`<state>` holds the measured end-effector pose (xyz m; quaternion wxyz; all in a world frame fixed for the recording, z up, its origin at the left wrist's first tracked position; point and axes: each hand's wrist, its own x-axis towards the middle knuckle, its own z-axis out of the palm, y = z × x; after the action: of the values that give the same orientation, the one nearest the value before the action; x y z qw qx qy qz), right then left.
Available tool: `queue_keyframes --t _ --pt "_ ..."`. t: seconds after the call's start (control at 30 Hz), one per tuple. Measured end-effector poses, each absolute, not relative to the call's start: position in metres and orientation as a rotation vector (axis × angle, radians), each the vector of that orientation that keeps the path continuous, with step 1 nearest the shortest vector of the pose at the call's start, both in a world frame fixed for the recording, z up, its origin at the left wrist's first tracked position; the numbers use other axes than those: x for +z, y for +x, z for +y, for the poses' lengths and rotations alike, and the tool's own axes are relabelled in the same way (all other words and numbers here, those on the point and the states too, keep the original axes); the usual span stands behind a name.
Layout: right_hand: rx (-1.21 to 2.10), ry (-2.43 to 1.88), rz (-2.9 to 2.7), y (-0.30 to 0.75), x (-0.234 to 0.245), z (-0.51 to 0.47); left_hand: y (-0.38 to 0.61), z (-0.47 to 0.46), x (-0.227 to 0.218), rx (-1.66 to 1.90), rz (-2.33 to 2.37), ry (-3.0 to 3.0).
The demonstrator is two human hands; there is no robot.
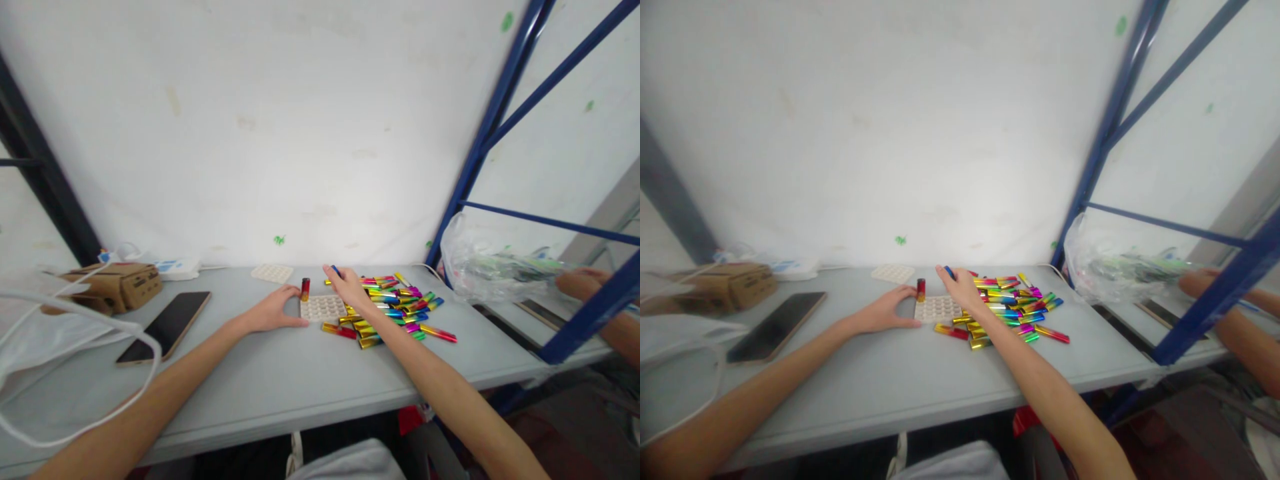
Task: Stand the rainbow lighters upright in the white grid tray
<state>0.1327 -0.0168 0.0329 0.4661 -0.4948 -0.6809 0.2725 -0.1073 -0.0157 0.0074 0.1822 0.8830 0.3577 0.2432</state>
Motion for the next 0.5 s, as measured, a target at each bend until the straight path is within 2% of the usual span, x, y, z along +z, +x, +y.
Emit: queue_keyframes --t 0.17,0.5 --pt "0.416 -1.237 -1.690 0.1251 0.0270 -0.0181 -0.1074 -0.0164 0.0088 0.675 1.014 2.492" --pt "0.266 -1.180 -2.039 0.1249 0.0270 -0.0261 -0.1072 -0.0158 0.0078 0.666 1.024 2.514"
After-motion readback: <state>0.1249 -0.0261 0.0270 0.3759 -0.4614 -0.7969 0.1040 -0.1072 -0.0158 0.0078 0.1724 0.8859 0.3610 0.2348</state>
